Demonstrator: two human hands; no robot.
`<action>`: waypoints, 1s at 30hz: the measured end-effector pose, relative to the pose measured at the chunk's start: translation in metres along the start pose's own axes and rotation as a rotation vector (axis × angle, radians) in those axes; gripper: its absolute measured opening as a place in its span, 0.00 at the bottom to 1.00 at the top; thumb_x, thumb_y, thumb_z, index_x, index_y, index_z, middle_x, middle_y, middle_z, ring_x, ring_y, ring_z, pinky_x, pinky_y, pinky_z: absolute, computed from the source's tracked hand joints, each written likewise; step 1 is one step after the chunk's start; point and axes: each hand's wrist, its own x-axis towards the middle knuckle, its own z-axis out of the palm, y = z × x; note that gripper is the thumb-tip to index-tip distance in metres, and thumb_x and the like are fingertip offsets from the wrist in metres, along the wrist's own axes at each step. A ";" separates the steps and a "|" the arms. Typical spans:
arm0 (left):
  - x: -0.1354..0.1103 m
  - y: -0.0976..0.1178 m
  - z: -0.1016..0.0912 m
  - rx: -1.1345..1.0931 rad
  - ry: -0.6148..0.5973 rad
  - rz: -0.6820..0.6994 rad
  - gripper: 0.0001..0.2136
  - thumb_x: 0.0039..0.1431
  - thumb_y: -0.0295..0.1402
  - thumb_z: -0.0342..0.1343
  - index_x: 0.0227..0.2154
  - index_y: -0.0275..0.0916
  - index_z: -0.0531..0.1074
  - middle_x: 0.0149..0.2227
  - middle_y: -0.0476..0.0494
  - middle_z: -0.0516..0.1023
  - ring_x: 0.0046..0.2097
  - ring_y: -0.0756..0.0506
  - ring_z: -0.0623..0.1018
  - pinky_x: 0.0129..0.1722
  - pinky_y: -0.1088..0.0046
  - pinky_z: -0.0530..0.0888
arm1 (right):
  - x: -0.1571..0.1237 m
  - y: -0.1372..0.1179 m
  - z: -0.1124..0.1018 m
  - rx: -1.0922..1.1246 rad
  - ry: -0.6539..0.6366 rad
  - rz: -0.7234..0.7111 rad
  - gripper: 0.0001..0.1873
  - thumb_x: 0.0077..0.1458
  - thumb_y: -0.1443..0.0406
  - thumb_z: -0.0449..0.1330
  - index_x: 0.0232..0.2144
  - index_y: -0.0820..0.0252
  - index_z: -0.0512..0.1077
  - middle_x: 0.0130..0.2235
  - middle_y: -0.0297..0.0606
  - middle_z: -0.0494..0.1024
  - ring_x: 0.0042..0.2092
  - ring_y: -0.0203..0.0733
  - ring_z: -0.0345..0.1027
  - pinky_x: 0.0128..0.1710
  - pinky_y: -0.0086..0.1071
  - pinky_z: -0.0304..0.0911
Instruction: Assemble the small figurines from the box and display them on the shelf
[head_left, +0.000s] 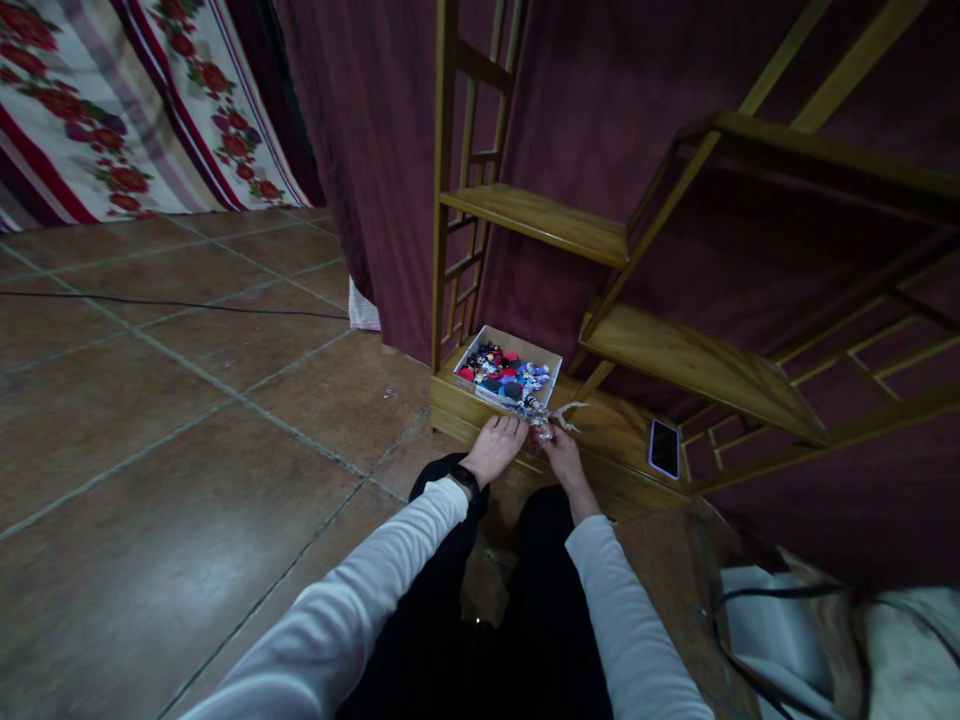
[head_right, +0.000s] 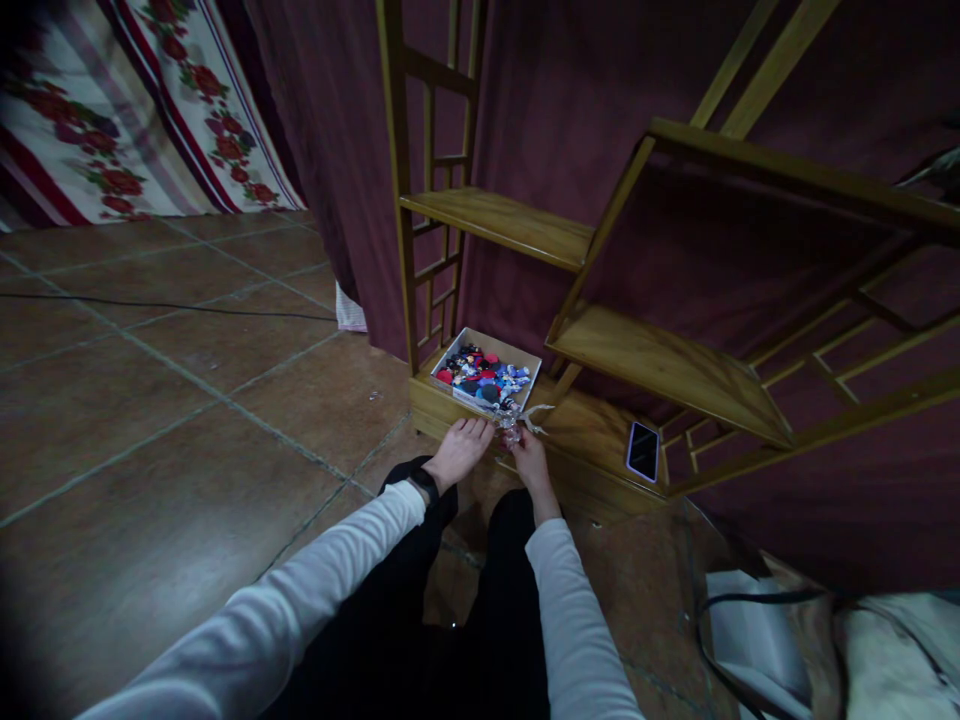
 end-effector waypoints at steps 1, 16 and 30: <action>0.000 0.000 0.000 -0.025 -0.004 -0.008 0.11 0.60 0.24 0.41 0.41 0.34 0.66 0.37 0.38 0.71 0.40 0.43 0.71 0.40 0.66 0.62 | 0.000 -0.001 0.000 0.000 -0.004 -0.003 0.17 0.44 0.57 0.59 0.35 0.61 0.73 0.35 0.38 0.77 0.36 0.42 0.69 0.39 0.36 0.65; 0.011 -0.030 0.025 -1.209 0.063 -0.447 0.13 0.55 0.39 0.50 0.38 0.37 0.72 0.33 0.43 0.77 0.35 0.46 0.75 0.36 0.71 0.69 | -0.001 -0.009 0.009 0.137 -0.107 0.055 0.13 0.41 0.58 0.61 0.28 0.61 0.73 0.26 0.33 0.74 0.27 0.36 0.66 0.33 0.33 0.65; 0.008 -0.037 0.025 -1.703 -0.215 -0.702 0.17 0.39 0.41 0.64 0.31 0.34 0.74 0.26 0.43 0.77 0.24 0.52 0.72 0.22 0.79 0.62 | -0.005 -0.021 0.018 0.327 -0.230 0.201 0.14 0.33 0.60 0.67 0.24 0.61 0.73 0.25 0.33 0.75 0.25 0.36 0.67 0.29 0.32 0.67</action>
